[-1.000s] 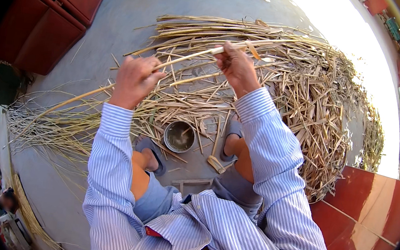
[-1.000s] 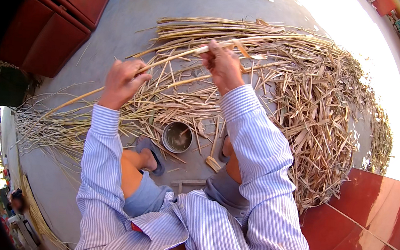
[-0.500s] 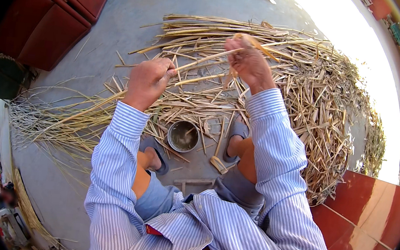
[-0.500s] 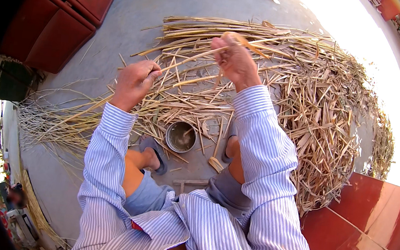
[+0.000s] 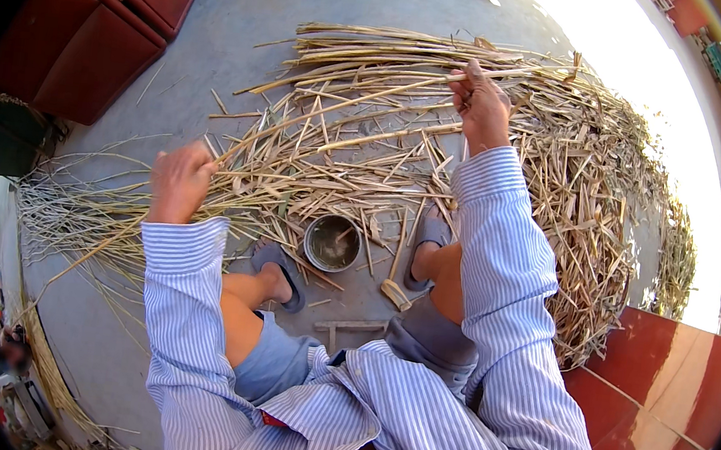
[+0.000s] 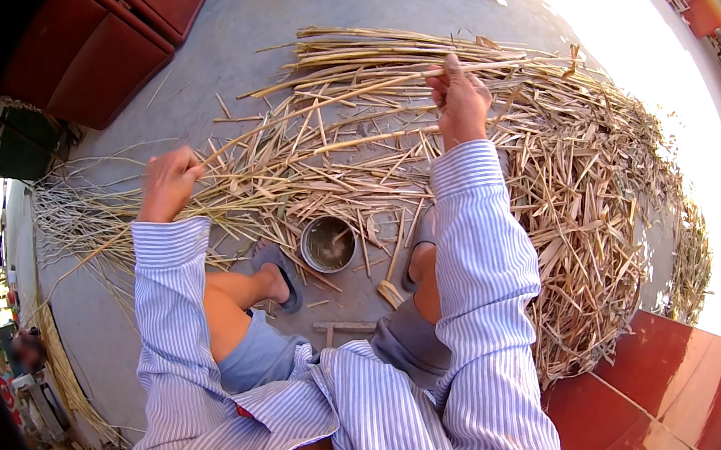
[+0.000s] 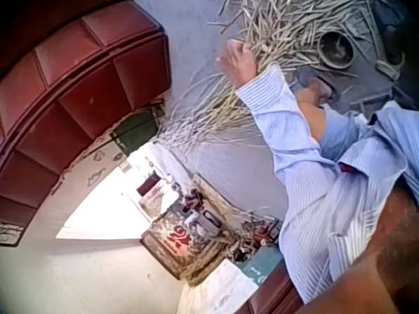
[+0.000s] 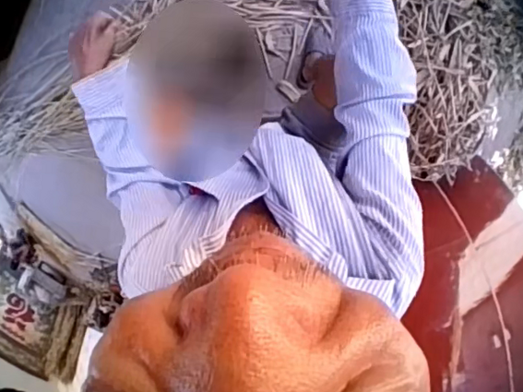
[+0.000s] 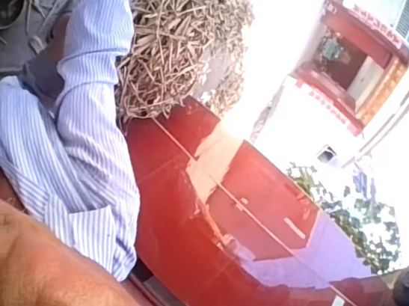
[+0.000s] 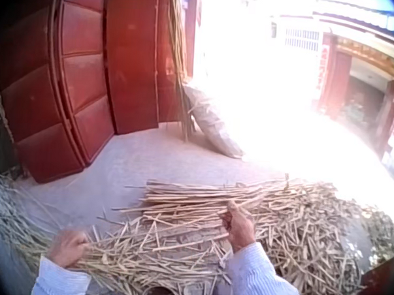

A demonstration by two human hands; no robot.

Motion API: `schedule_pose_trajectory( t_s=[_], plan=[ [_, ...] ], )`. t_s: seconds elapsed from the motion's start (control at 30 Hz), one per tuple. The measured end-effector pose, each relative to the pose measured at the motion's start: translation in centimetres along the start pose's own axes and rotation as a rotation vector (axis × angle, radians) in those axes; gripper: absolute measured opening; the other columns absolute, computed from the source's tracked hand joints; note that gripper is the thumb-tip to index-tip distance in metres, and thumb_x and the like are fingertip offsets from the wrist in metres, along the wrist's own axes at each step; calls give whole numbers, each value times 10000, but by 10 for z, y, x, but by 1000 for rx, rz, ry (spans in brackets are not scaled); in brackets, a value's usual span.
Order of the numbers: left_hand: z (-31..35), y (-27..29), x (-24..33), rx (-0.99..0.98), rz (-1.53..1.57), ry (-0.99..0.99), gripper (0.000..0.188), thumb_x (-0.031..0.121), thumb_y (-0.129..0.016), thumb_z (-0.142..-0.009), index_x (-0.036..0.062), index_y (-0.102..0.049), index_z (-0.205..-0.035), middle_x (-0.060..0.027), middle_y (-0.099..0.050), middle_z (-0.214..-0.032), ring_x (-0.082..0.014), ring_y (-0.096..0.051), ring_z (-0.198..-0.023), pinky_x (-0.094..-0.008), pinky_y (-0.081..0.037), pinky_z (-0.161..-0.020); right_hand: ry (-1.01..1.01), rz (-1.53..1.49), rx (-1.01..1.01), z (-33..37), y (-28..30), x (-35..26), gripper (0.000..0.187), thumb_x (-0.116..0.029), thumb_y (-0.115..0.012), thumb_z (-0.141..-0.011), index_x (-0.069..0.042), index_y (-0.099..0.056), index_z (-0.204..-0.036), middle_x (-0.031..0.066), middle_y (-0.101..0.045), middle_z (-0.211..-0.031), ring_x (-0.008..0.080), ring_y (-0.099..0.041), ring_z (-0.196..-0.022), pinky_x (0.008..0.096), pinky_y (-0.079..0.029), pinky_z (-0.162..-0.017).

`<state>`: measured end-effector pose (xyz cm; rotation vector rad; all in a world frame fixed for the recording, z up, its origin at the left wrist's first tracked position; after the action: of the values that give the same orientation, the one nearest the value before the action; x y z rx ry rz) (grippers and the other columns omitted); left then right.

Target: The person sits on the floor and repeatedly strips dried plant stalks by hand, separating thin fibers from the main stalk. The separated fibers are placed to the left, while the remaining stalks and debris accumulate in front.

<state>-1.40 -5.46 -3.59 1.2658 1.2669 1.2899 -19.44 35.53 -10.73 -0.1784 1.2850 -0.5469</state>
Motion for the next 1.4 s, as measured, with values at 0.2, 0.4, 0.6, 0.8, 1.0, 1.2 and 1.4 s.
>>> schedule_pose_trajectory(
  t_s=[0.2, 0.4, 0.6, 0.8, 1.0, 1.2, 1.4],
  plan=[
    [-14, 2, 67, -2, 330, -190, 148, 241, -664, -801, 94, -643, -802, -90, -652, -753, -305, -618, -751, -438, -399, -717, -170, 81, -194, 35, -38, 33, 241, -272, -649, -941, -34, -658, -909, 55, -706, -805, 89, -645, -663, 198, -475, -543],
    [-30, -16, 102, 118, 361, -388, 163, 220, -651, -818, 58, -636, -820, -111, -646, -763, -339, -603, -762, -459, -444, -672, -190, 118, -305, 64, -71, 48, 275, -311, -624, -953, -41, -669, -924, 40, -702, -834, 82, -637, -688, 204, -524, -589],
    [-21, -26, 85, 31, 265, -364, 112, 168, -664, -803, 64, -621, -800, -133, -607, -736, -344, -583, -773, -474, -452, -660, -43, -35, -53, 3, -8, 10, 217, -246, -599, -972, -32, -632, -983, 48, -693, -817, 78, -621, -653, 205, -493, -556],
    [-28, -41, 93, -26, 244, -385, 142, 201, -661, -816, 64, -629, -827, -161, -616, -766, -361, -596, -789, -481, -471, -677, -369, 79, -515, 86, -82, 67, 258, -182, -614, -952, -31, -578, -1159, 78, -687, -1003, 134, -628, -799, 245, -515, -693],
    [-30, -36, 106, 28, 253, -415, 147, 193, -665, -784, 57, -610, -786, -152, -601, -731, -361, -592, -793, -483, -468, -681, -284, 105, -374, 89, -85, 82, 186, -180, -636, -941, -1, -649, -991, 62, -691, -813, 104, -617, -644, 217, -498, -572],
    [-11, -40, 42, -83, 114, -286, 127, 160, -662, -740, 50, -599, -752, -166, -610, -731, -383, -589, -775, -496, -460, -678, -107, 144, -154, 28, -39, 36, 247, -264, -662, -932, -18, -660, -937, 52, -699, -815, 101, -635, -663, 196, -474, -539],
    [-14, -36, 57, -22, 261, -307, 130, 190, -647, -767, 66, -617, -744, -144, -611, -702, -365, -594, -722, -473, -454, -659, -205, 125, -195, 28, -33, 47, 244, -260, -631, -952, -19, -664, -953, 53, -695, -826, 113, -659, -726, 210, -523, -582]
  ],
)
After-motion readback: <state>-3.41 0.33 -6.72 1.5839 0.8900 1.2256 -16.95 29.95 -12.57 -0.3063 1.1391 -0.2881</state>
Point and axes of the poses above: each hand's wrist, its own z-axis away from the middle knuckle, its own y-axis out of the back of the hand, x = y × z, the point moved 4 cm from there along -z, towards the middle knuckle
